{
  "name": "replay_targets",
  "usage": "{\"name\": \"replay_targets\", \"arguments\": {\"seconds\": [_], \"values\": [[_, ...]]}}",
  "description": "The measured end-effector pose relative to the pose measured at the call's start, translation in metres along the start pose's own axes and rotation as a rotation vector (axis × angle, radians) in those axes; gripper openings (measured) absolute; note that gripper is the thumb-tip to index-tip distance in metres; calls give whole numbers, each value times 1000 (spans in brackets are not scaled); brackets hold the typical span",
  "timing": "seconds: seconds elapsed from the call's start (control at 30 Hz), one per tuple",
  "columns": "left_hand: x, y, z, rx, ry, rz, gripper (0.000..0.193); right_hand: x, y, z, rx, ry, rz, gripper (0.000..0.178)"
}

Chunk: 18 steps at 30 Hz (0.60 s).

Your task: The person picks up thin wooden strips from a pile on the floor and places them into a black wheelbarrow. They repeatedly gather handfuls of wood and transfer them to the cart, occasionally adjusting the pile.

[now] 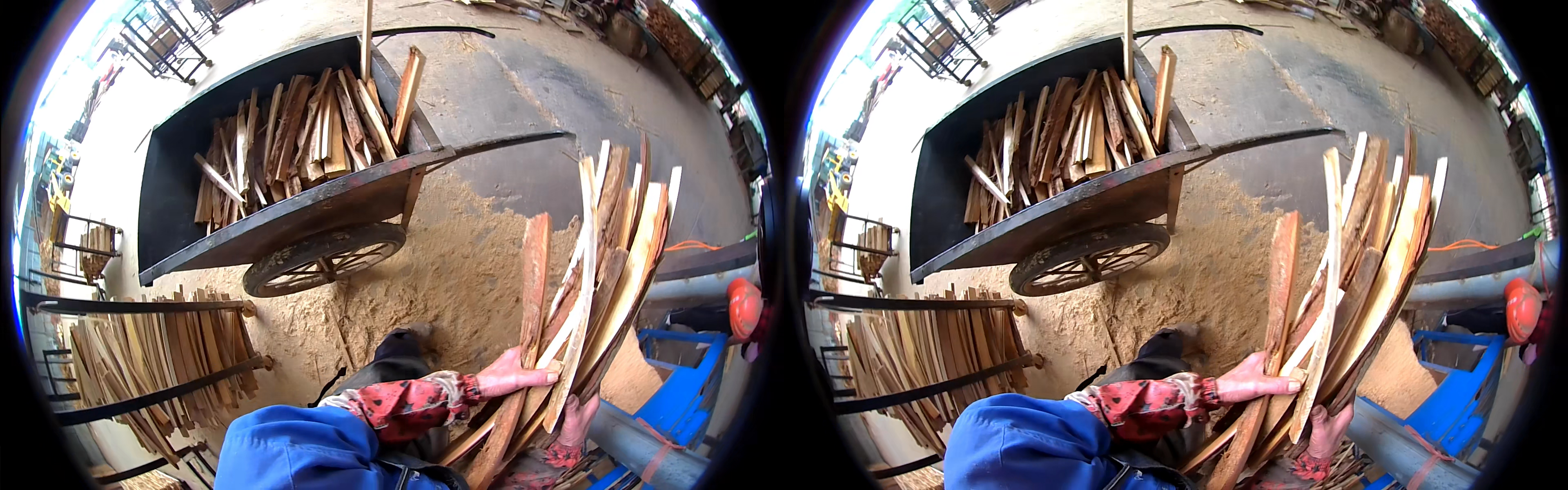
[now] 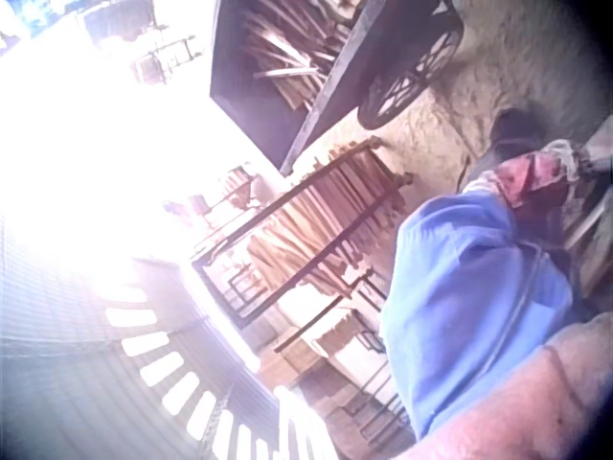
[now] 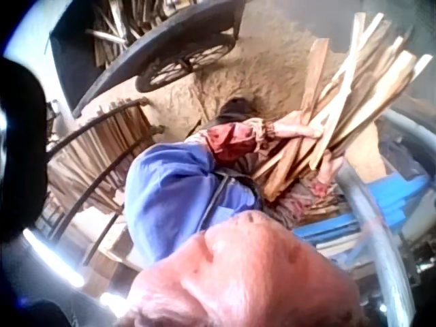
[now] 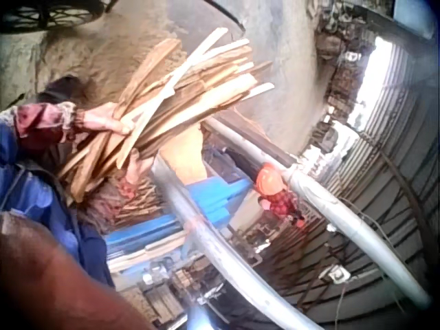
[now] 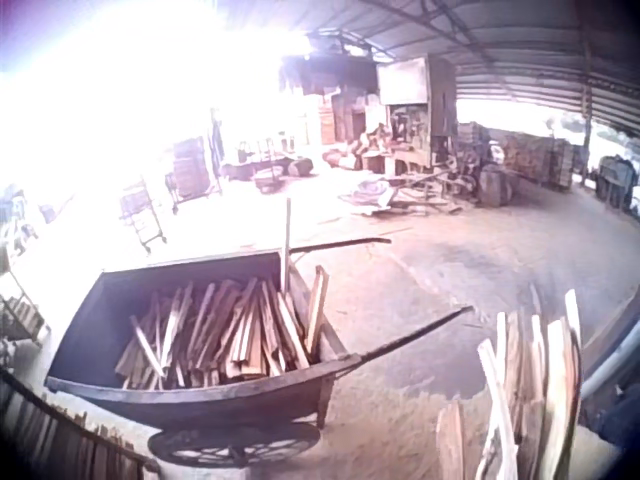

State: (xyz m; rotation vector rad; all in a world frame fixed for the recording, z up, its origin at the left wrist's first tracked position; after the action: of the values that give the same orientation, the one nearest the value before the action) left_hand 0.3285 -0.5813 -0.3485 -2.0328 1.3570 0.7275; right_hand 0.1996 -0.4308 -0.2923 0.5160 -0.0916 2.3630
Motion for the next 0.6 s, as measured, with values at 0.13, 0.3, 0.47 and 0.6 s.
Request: {"name": "replay_targets", "arguments": {"seconds": [0.13, 0.3, 0.47, 0.6], "values": [[4, -48, -49, -140, 82, -110, 74, -31, 10, 56, 37, 34, 82, 117], [51, -106, -101, -127, 135, -244, 63, -108, 36, 101, 167, 57, 182, 128], [137, -146, -137, -345, 0, -452, 37, -239, 110, 165, 317, -62, 594, 116], [218, -151, -165, -360, -169, -593, 52, -345, 162, 162, 304, -7, 773, 99]]}}
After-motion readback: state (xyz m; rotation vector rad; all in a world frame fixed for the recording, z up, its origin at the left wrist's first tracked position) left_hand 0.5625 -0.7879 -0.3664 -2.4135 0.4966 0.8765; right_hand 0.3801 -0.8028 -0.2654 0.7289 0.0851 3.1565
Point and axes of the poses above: each hand's wrist, its own y-axis towards the middle knuckle, its own x-axis out of the back of the hand, z = x × y, the point moved 5 cm from there along y, towards the middle knuckle, and after that the axes turned 7 degrees about x, right-handed, at the moved point
